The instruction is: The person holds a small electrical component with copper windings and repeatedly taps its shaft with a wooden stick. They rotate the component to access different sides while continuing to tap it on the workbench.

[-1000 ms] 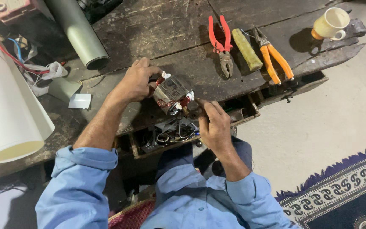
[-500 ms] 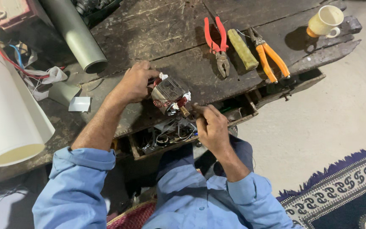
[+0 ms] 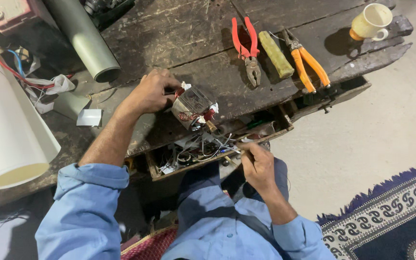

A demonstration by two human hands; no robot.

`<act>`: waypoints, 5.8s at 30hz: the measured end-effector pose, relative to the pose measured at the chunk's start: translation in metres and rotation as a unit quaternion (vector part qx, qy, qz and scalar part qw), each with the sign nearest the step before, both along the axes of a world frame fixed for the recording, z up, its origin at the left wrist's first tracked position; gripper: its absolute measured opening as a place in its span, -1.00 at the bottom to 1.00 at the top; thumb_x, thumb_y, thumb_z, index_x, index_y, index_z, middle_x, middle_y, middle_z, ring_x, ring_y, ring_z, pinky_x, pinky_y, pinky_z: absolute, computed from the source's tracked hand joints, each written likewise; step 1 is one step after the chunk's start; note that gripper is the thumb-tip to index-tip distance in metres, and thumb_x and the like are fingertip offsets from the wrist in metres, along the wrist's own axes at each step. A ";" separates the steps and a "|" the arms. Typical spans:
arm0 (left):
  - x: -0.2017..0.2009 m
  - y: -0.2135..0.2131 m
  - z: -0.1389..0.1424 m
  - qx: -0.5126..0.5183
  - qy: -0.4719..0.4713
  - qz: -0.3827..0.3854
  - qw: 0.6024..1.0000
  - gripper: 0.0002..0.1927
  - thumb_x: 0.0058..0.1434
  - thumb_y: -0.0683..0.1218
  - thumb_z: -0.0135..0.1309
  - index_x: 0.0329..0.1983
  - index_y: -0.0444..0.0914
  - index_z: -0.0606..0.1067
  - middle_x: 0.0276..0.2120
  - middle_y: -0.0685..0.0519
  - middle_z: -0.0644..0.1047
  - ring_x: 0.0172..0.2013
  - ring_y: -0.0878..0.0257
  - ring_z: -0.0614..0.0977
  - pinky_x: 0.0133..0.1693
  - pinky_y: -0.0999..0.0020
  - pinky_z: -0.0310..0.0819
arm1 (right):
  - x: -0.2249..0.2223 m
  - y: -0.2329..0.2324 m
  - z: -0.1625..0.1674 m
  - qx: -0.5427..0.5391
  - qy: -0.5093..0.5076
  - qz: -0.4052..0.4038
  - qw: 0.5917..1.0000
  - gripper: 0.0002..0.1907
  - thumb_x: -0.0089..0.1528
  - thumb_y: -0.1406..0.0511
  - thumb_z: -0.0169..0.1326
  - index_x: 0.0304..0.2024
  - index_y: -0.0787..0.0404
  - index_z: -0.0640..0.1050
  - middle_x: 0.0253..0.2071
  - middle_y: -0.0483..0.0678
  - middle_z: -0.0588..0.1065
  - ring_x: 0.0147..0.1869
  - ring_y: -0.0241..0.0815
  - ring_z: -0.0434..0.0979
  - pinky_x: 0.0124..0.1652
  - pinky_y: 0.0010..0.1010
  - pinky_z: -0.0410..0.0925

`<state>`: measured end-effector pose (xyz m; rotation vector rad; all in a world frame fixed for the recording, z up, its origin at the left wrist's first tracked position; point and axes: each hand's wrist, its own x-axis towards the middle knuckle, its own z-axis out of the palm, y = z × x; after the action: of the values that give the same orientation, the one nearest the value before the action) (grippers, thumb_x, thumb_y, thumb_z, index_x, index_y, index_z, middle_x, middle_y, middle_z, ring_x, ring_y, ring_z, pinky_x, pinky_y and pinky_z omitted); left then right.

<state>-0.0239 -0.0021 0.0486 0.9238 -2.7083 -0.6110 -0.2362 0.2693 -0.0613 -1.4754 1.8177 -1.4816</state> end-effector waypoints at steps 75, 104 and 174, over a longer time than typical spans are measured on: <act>-0.037 0.171 -0.134 0.187 0.367 0.342 0.845 -0.70 0.27 0.03 0.21 -0.22 -0.34 0.60 -0.47 0.01 0.59 -0.44 0.32 0.52 -0.31 0.34 0.46 | 0.000 0.001 -0.052 0.137 -0.171 0.074 0.973 -0.70 0.29 0.31 0.16 -0.51 0.34 0.52 -0.59 -0.24 0.39 -0.46 -0.49 0.26 -0.46 -0.53 0.17; -0.018 0.212 -0.065 0.283 0.391 0.131 0.866 -0.75 0.37 -0.03 0.10 -0.26 -0.32 0.60 -0.48 0.05 0.60 -0.46 0.27 0.57 -0.30 0.26 0.50 | -0.006 -0.024 0.070 -0.140 0.080 0.111 0.981 -0.91 0.28 0.46 0.17 -0.16 0.27 0.55 -0.23 -0.04 0.61 -0.18 -0.19 0.63 -0.17 -0.42 0.46; -0.008 0.016 0.001 0.629 0.133 -0.057 0.764 -0.18 0.18 0.00 0.20 0.50 -0.16 0.19 0.07 -0.04 0.56 -0.05 0.18 0.66 -0.05 0.20 0.62 | 0.026 -0.048 0.070 0.078 0.121 0.125 0.982 -0.86 0.13 0.24 0.28 -0.34 0.16 0.68 -0.35 0.01 0.57 -0.22 0.08 0.59 -0.25 -0.16 0.41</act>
<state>-0.0314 0.0137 0.0497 0.7172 -1.8138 -2.4752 -0.2098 0.2213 0.0084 -1.7900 1.7528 -1.0553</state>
